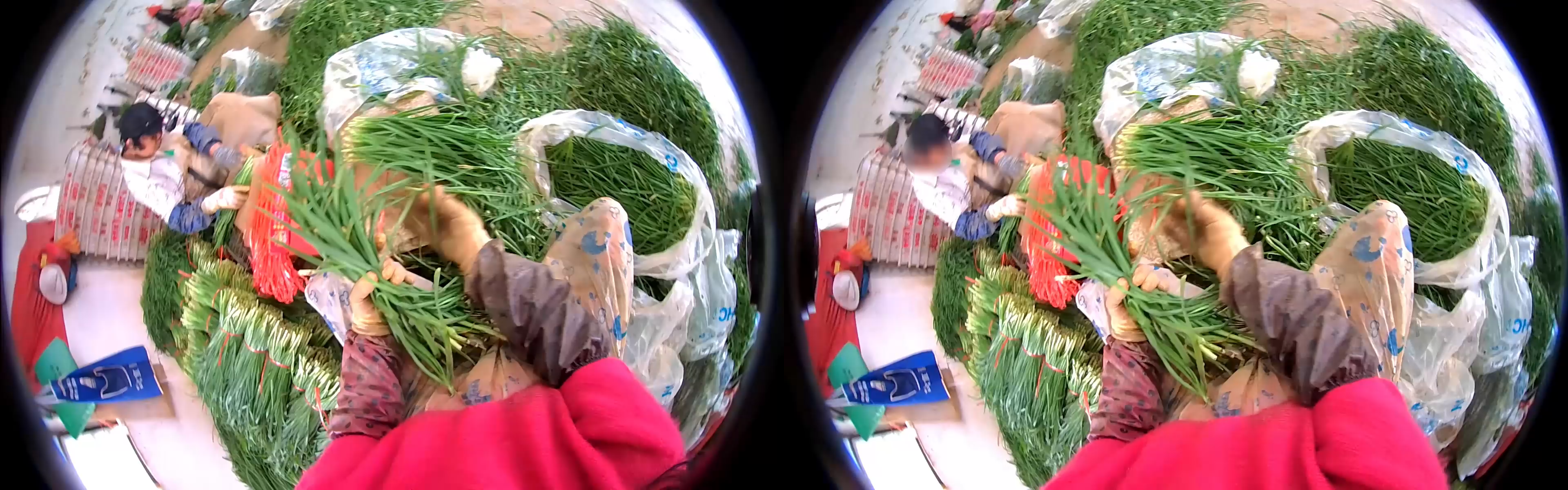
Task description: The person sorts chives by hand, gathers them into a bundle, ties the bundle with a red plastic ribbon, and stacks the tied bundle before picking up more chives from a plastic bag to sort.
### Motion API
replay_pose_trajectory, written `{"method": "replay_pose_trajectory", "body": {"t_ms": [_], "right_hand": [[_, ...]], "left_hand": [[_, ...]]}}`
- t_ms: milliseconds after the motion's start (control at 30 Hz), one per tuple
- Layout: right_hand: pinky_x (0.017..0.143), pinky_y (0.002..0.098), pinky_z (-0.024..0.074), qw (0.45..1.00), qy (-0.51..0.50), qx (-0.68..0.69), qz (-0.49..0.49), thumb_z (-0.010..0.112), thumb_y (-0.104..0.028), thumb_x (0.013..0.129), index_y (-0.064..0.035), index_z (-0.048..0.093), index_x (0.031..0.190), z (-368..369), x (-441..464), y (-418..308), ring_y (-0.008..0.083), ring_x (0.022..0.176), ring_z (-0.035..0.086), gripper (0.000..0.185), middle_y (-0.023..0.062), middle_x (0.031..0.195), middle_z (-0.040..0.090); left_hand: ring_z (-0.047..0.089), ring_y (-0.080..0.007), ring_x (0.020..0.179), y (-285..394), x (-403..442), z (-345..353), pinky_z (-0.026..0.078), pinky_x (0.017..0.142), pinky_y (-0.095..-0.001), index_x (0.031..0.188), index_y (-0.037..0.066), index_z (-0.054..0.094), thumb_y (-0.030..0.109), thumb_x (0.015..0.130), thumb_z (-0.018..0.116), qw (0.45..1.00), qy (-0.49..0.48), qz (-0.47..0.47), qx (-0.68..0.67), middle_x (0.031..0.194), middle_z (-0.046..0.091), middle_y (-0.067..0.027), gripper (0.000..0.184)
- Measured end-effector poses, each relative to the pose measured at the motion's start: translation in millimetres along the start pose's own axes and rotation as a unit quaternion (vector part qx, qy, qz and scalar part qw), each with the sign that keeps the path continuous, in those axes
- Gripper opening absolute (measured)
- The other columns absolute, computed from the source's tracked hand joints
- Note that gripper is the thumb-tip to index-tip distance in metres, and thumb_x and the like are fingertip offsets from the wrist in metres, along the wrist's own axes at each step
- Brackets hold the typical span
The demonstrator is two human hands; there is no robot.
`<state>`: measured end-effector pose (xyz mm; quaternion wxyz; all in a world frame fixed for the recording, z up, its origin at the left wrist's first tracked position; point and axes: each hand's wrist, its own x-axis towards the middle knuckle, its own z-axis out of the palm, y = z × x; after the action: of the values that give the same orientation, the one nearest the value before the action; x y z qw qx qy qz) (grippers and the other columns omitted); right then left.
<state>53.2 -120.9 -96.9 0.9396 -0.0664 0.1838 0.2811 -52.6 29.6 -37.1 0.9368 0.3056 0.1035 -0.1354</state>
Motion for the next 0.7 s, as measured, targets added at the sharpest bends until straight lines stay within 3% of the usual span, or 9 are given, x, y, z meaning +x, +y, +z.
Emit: {"method": "replay_pose_trajectory", "body": {"t_ms": [67, 167, 233, 300, 367, 500, 567, 633, 700], "right_hand": [[0.091, 0.0471, 0.0503, 0.984, 0.112, -0.088, -0.111, 0.058, -0.029, 0.093, -0.0098, 0.062, 0.107, 50.1, -28.3, -21.4, 0.0274, 0.088, 0.064, 0.024, 0.0079, 0.093, 0.064], [0.081, 0.0441, 0.0520, 0.976, 0.050, -0.138, -0.159, 0.053, -0.029, 0.097, -0.0089, 0.060, 0.109, 39.4, -18.4, -39.4, 0.0229, 0.085, 0.062, 0.025, 0.0055, 0.096, 0.062], [0.080, 0.0432, 0.0523, 0.973, 0.042, -0.143, -0.175, 0.053, -0.030, 0.097, -0.0080, 0.059, 0.108, 46.2, -17.2, -39.5, 0.0220, 0.084, 0.061, 0.025, 0.0053, 0.097, 0.062], [0.079, 0.0422, 0.0526, 0.971, 0.027, -0.142, -0.189, 0.053, -0.030, 0.097, -0.0072, 0.059, 0.107, 52.4, -14.1, -43.9, 0.0211, 0.084, 0.061, 0.026, 0.0050, 0.099, 0.062], [0.079, 0.0427, 0.0531, 0.959, -0.096, -0.097, -0.248, 0.052, -0.031, 0.097, -0.0075, 0.059, 0.103, 60.6, -9.2, -59.5, 0.0209, 0.086, 0.061, 0.026, 0.0050, 0.100, 0.061], [0.077, 0.0362, 0.0540, 0.896, -0.005, -0.049, -0.441, 0.048, -0.028, 0.099, -0.0072, 0.060, 0.103, 76.4, -17.8, -134.6, 0.0177, 0.079, 0.061, 0.024, 0.0050, 0.091, 0.064], [0.075, 0.0323, 0.0534, 0.835, 0.099, -0.202, -0.503, 0.048, -0.029, 0.099, -0.0071, 0.061, 0.103, 82.2, -29.5, -168.7, 0.0150, 0.077, 0.061, 0.025, 0.0038, 0.089, 0.066], [0.067, 0.0290, 0.0474, 0.705, 0.155, -0.547, -0.424, 0.044, -0.040, 0.098, -0.0112, 0.065, 0.105, 101.9, -53.4, -146.8, 0.0131, 0.072, 0.061, 0.036, 0.0001, 0.089, 0.067], [0.068, 0.0294, 0.0479, 0.683, 0.072, -0.702, -0.191, 0.046, -0.040, 0.098, -0.0131, 0.064, 0.109, 110.4, -78.2, -105.8, 0.0147, 0.085, 0.063, 0.034, 0.0039, 0.098, 0.067]], "left_hand": [[0.043, -0.0159, 0.080, -5.5, 0.0, -17.9, 0.037, 0.078, -0.0321, 0.084, 0.015, 0.040, 0.037, 0.079, 0.067, 0.998, 0.059, 0.008, -0.006, 0.081, 0.040, 0.0036, 0.035], [0.047, -0.0183, 0.084, -10.3, 3.6, -28.6, 0.040, 0.078, -0.0345, 0.087, 0.014, 0.044, 0.038, 0.079, 0.067, 0.998, 0.054, 0.011, -0.015, 0.083, 0.044, 0.0019, 0.034], [0.057, -0.0265, 0.089, -8.2, 1.9, -22.9, 0.048, 0.085, -0.0444, 0.108, 0.004, 0.054, 0.029, 0.078, 0.067, 0.992, 0.036, -0.050, -0.110, 0.089, 0.056, -0.0054, 0.041], [0.058, -0.0289, 0.090, -8.0, 5.3, -28.1, 0.048, 0.085, -0.0463, 0.099, 0.005, 0.053, 0.030, 0.077, 0.068, 0.994, 0.025, -0.037, -0.098, 0.090, 0.056, -0.0070, 0.036], [0.057, -0.0281, 0.088, -6.8, 5.9, -27.9, 0.049, 0.083, -0.0469, 0.100, 0.004, 0.054, 0.030, 0.076, 0.068, 0.996, 0.030, -0.044, -0.072, 0.088, 0.055, -0.0067, 0.037], [0.055, -0.0218, 0.083, -10.3, 1.5, -35.2, 0.048, 0.083, -0.0418, 0.121, 0.003, 0.049, 0.026, 0.077, 0.069, 0.994, -0.033, -0.043, -0.099, 0.086, 0.052, -0.0046, 0.054], [0.055, -0.0219, 0.084, -9.3, 3.6, -28.3, 0.048, 0.083, -0.0411, 0.119, 0.003, 0.050, 0.027, 0.077, 0.069, 0.996, -0.033, -0.002, -0.085, 0.086, 0.052, -0.0045, 0.052], [0.056, -0.0219, 0.084, -7.6, 8.8, -25.8, 0.047, 0.084, -0.0405, 0.118, 0.003, 0.050, 0.027, 0.077, 0.069, 0.996, -0.035, 0.039, -0.070, 0.086, 0.053, -0.0044, 0.051], [0.047, -0.0179, 0.075, -6.8, 14.0, -24.5, 0.044, 0.076, -0.0401, 0.132, 0.011, 0.045, 0.027, 0.079, 0.067, 0.999, 0.028, 0.011, -0.041, 0.082, 0.047, -0.0005, 0.060]]}}
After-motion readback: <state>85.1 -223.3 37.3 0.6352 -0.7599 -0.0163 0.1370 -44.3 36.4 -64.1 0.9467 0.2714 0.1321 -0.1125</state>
